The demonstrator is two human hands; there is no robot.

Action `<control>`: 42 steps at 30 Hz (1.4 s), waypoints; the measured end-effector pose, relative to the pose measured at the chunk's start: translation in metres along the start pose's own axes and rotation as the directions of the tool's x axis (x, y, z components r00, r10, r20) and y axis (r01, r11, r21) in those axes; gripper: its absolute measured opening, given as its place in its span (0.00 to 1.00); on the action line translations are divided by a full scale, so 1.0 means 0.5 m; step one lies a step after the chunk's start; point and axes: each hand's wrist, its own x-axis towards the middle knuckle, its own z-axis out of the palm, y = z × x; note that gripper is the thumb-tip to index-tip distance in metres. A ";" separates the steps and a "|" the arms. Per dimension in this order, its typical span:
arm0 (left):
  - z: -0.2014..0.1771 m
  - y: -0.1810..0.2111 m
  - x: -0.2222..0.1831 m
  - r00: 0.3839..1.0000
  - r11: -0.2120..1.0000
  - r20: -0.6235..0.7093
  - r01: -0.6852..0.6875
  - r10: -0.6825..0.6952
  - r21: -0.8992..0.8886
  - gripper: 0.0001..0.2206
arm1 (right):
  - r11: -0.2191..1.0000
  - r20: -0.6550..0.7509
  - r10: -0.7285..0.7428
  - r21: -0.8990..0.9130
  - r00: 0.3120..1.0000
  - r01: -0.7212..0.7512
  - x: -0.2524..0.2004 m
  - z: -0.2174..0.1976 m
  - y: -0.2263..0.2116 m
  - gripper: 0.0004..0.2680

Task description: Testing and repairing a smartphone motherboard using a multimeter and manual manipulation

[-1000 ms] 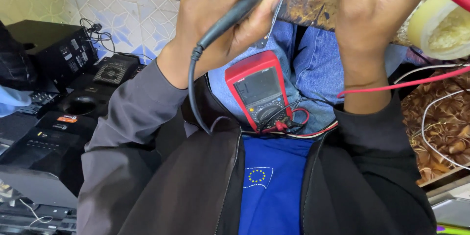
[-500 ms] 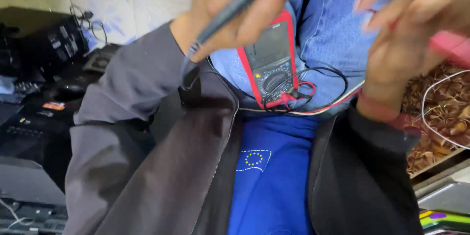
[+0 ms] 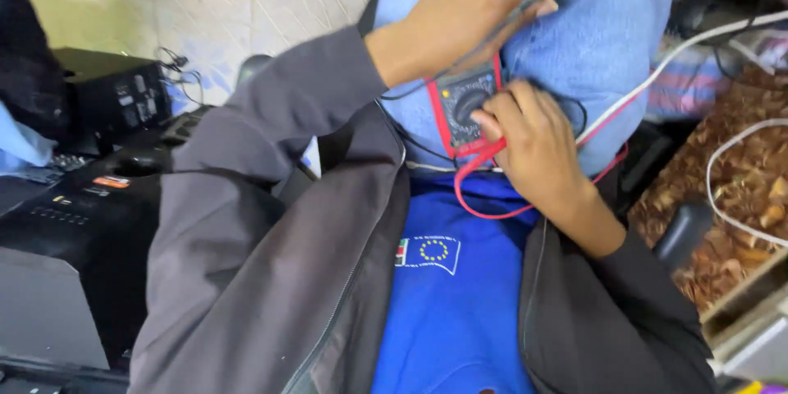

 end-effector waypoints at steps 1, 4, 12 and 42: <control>0.008 -0.004 0.000 1.000 1.000 -0.006 -0.009 0.009 0.029 0.09 | 1.000 -0.020 -0.023 -0.004 1.000 0.023 -0.005 0.013 0.000 0.09; 0.023 -0.014 -0.002 0.999 0.999 0.014 0.030 -0.030 0.034 0.10 | 0.987 -0.073 0.086 -0.127 0.994 -0.095 -0.011 0.046 -0.005 0.15; 0.028 -0.024 -0.013 0.997 0.976 0.080 0.004 -0.021 0.216 0.14 | 0.888 -0.176 0.216 -0.373 0.960 -0.268 -0.016 0.128 0.014 0.13; 0.035 -0.049 -0.008 0.984 0.966 0.171 -0.006 -0.039 0.258 0.09 | 0.990 -0.082 -0.138 -0.007 0.987 0.138 -0.024 0.068 0.063 0.11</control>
